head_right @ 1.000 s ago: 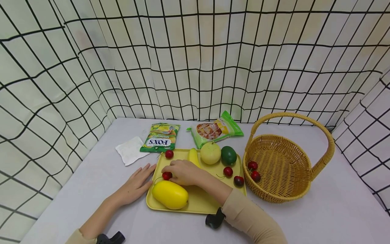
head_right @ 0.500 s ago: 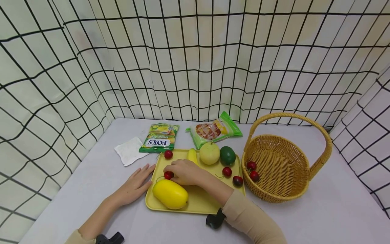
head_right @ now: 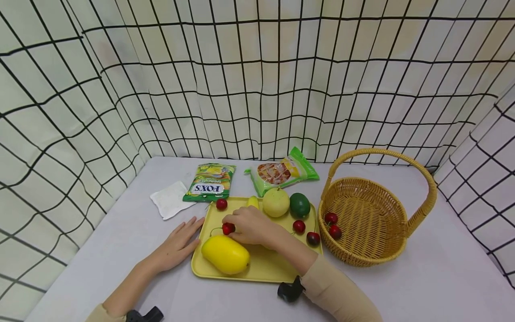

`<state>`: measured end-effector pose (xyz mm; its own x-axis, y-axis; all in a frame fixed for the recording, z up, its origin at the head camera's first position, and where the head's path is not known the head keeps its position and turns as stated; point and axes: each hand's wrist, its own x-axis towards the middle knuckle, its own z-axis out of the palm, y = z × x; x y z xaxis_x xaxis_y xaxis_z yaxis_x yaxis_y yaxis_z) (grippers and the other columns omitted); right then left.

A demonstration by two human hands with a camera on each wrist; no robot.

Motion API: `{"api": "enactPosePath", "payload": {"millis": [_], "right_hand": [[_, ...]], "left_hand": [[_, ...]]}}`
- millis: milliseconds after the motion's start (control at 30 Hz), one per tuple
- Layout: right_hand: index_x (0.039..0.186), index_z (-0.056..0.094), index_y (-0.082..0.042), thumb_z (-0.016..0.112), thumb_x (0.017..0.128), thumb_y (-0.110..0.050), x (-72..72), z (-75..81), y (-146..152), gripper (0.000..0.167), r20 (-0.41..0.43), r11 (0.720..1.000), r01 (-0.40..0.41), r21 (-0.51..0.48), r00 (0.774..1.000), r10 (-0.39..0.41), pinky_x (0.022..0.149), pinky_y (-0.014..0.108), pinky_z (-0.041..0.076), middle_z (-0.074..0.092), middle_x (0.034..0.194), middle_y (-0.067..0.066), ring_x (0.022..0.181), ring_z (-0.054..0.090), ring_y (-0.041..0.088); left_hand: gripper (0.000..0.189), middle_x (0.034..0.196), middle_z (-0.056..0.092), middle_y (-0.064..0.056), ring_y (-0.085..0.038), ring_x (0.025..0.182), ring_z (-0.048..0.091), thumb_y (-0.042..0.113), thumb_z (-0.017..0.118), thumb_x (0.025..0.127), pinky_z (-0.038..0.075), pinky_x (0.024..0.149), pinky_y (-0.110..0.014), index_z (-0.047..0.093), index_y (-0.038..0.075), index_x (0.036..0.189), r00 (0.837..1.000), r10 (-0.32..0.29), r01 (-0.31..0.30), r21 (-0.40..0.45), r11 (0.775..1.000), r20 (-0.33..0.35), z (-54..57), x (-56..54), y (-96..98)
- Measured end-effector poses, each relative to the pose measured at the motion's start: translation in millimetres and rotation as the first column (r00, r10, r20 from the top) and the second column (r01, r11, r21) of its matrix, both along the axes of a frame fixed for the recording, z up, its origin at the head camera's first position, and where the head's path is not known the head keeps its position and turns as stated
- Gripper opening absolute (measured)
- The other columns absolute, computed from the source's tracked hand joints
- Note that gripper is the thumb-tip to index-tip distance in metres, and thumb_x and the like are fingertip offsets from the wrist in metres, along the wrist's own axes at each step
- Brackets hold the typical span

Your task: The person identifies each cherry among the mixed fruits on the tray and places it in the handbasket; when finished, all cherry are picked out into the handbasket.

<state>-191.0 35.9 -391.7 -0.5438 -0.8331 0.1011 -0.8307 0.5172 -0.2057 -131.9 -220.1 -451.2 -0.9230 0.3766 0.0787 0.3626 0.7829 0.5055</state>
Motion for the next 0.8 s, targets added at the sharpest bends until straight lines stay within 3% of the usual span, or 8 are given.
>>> {"api": "enactPosePath", "payload": {"millis": [333, 533, 800], "right_hand": [[0.115, 0.061, -0.020, 0.063, 0.085, -0.033, 6.3, 9.5, 14.4, 0.033, -0.042, 0.999, 0.038, -0.022, 0.998, -0.039, 0.074, 0.023, 0.044, 0.060, 0.092, -0.006, 0.080, 0.049, 0.011], [0.113, 0.062, -0.019, 0.066, 0.083, -0.031, 10.8, 12.3, 28.2, 0.032, -0.111, 0.999, 0.042, -0.035, 0.993, -0.046, 0.077, 0.025, 0.044, 0.062, 0.094, -0.006, 0.082, 0.051, 0.011], [0.107, 0.065, -0.017, 0.070, 0.079, -0.029, 19.3, 11.9, 57.3, 0.031, -0.175, 0.992, 0.068, -0.102, 0.981, -0.086, 0.071, 0.025, 0.046, 0.060, 0.087, -0.006, 0.075, 0.050, 0.010]], "left_hand": [[0.056, 0.148, 0.029, -0.004, -0.024, 0.137, 0.017, 0.031, 0.045, 0.095, 0.008, 0.111, -0.045, 0.028, 0.010, 0.145, 1.000, -0.001, 0.001, 0.001, 1.000, -0.006, -0.1, 0.3, -0.1], [0.056, 0.147, 0.029, -0.003, -0.023, 0.138, 0.016, 0.032, 0.044, 0.096, 0.007, 0.111, -0.044, 0.028, 0.010, 0.144, 1.000, -0.005, 0.005, 0.007, 1.000, -0.008, -0.8, -0.3, 0.9], [0.056, 0.148, 0.029, -0.004, -0.023, 0.138, 0.016, 0.031, 0.044, 0.096, 0.007, 0.111, -0.044, 0.027, 0.010, 0.145, 1.000, 0.000, 0.000, 0.004, 1.000, 0.005, -1.4, -0.8, -0.1]]}}
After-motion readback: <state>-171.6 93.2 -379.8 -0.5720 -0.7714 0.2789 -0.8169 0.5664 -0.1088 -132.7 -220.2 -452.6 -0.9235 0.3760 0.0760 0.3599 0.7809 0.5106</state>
